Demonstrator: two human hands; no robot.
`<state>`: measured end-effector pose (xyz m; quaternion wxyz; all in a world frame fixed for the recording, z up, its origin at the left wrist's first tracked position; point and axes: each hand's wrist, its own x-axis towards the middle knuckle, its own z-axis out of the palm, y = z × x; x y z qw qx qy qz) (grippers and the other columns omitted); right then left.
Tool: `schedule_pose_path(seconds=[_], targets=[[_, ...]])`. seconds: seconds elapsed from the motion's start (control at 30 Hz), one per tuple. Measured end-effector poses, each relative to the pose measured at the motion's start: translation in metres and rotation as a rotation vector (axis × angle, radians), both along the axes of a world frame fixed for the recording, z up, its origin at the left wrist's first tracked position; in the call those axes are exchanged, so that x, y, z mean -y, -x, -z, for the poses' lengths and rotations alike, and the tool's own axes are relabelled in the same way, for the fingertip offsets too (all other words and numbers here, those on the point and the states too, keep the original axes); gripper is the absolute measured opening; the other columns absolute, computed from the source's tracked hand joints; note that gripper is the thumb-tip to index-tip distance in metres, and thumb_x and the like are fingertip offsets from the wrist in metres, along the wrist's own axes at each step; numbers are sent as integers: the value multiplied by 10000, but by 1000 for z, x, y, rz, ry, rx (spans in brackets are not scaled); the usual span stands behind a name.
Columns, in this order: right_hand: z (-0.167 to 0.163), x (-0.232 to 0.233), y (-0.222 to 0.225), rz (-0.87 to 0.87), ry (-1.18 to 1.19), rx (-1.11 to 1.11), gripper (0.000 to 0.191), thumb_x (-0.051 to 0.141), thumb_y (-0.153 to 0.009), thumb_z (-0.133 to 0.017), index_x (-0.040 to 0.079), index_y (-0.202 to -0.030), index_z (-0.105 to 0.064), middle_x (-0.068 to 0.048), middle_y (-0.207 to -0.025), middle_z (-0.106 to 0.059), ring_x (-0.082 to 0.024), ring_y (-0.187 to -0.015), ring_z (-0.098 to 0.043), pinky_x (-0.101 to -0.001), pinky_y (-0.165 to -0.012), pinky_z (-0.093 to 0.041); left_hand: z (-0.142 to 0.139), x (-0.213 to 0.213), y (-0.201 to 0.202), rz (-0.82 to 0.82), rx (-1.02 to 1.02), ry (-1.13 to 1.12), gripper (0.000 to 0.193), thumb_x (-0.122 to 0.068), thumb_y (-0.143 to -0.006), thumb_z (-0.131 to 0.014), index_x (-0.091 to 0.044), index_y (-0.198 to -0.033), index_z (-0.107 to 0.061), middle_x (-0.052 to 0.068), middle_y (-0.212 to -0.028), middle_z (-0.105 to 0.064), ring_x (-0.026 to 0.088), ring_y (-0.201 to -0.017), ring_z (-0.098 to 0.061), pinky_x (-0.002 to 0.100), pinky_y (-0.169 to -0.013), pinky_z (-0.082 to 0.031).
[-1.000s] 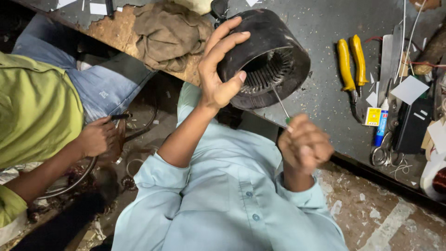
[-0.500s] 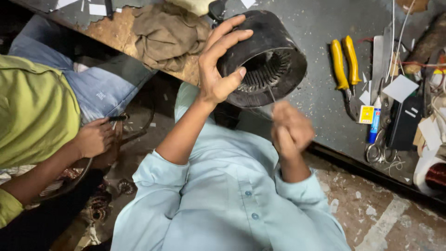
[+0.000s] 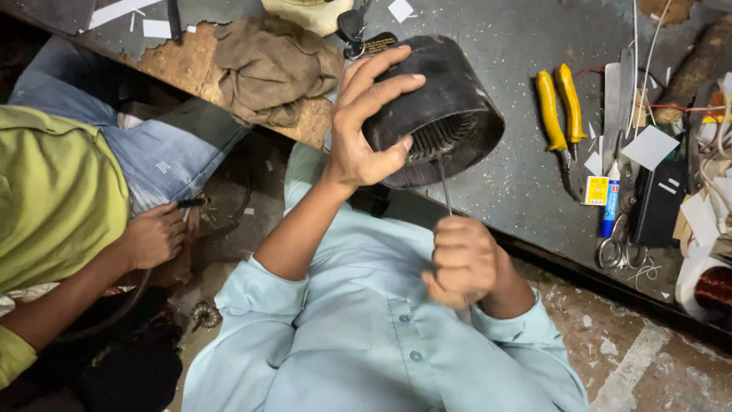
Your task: The person uses a screwdriver to scrape and clean the interior slots of a cylindrical motor stator. They then use pliers to adjust the stator and wipe the work area with a cloth. The task is performed at a cluttered workbench with various tools and motor parts visible.
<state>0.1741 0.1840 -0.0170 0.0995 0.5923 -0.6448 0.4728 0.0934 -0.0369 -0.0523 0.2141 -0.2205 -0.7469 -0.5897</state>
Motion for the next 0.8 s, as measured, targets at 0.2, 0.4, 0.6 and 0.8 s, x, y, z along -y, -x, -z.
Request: schedule_pose_path(seconds=[0.2,0.4,0.6,0.8], targets=[[10,8,23,28,161,44,430,37,-770,-662,87,-533,-307,-42,-551,-326,-244,-460,-392,-419,-484,-386,-4,1,5,51,31,-70,643,-206,-659,-740,-82,-1289,-713,157,-1506,-577,341,-1335,-537,431,-1200,-393],[17,25,28,310,386,338,437,80,-877,-608,38,-560,-310,-74,-544,-368,-234,-479,-369,-414,-515,-333,-7,-3,3,39,24,19,607,-211,-681,-744,-87,-1274,-718,161,-1494,-589,327,-1309,-543,417,-1176,-415],[2,0,-20,262,824,438,506,235,-939,-620,109,-562,-308,-10,-493,-366,-150,-415,-314,-342,-459,-307,0,4,16,72,163,-196,594,-204,-768,-678,-56,-1343,-692,151,-1484,-581,308,-1413,-550,403,-1244,-394],[1,17,-14,311,672,425,483,203,-951,-599,74,-562,-342,-23,-507,-397,-168,-435,-377,-371,-469,-359,9,3,17,77,138,-235,589,-211,-781,-674,-31,-1341,-688,160,-1489,-560,294,-1404,-544,388,-1234,-402]])
